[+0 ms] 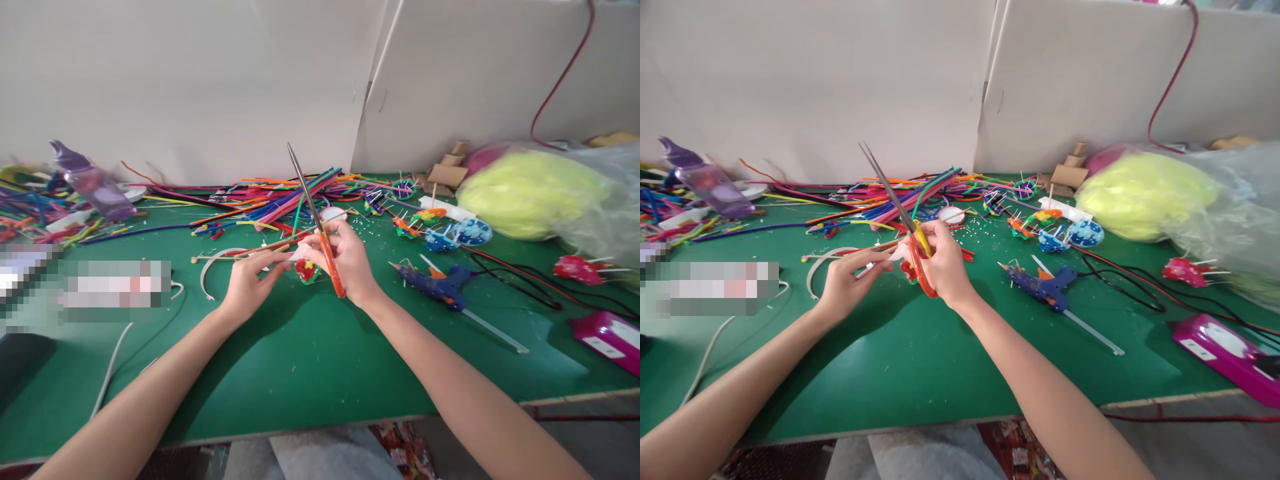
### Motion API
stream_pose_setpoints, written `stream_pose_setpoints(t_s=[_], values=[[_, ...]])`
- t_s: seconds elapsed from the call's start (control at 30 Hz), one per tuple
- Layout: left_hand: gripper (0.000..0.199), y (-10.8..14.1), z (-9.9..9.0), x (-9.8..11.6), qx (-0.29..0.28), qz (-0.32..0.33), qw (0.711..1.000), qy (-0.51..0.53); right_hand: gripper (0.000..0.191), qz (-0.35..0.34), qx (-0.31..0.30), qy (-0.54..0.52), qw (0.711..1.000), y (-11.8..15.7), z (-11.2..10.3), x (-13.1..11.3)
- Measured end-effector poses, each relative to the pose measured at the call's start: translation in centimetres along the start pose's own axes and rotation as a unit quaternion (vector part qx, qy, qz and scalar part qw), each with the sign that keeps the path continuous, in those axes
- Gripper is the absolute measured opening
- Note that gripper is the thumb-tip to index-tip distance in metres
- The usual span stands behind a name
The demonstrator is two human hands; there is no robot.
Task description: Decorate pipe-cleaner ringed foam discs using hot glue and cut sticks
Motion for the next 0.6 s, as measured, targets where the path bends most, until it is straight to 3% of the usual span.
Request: stream_pose_setpoints(t_s=[0.43, 0.6], values=[[0.018, 0.1, 0.1, 0.2, -0.017, -0.011, 1.0, -0.014, 0.032, -0.017, 0.01, 0.009, 1.0, 0.3, 0.5, -1.0], [0.011, 0.1, 0.1, 0.5, 0.005, 0.013, 1.0, 0.0, 0.033, -0.014, 0.0, 0.0, 1.0, 0.5, 0.8, -1.3]])
Point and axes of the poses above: each hand's wrist, its own y-axis away from the middle knuckle, its own z-axis out of the palm, x = y × z, the point moved 3 cm from there along -y, towards the middle knuckle
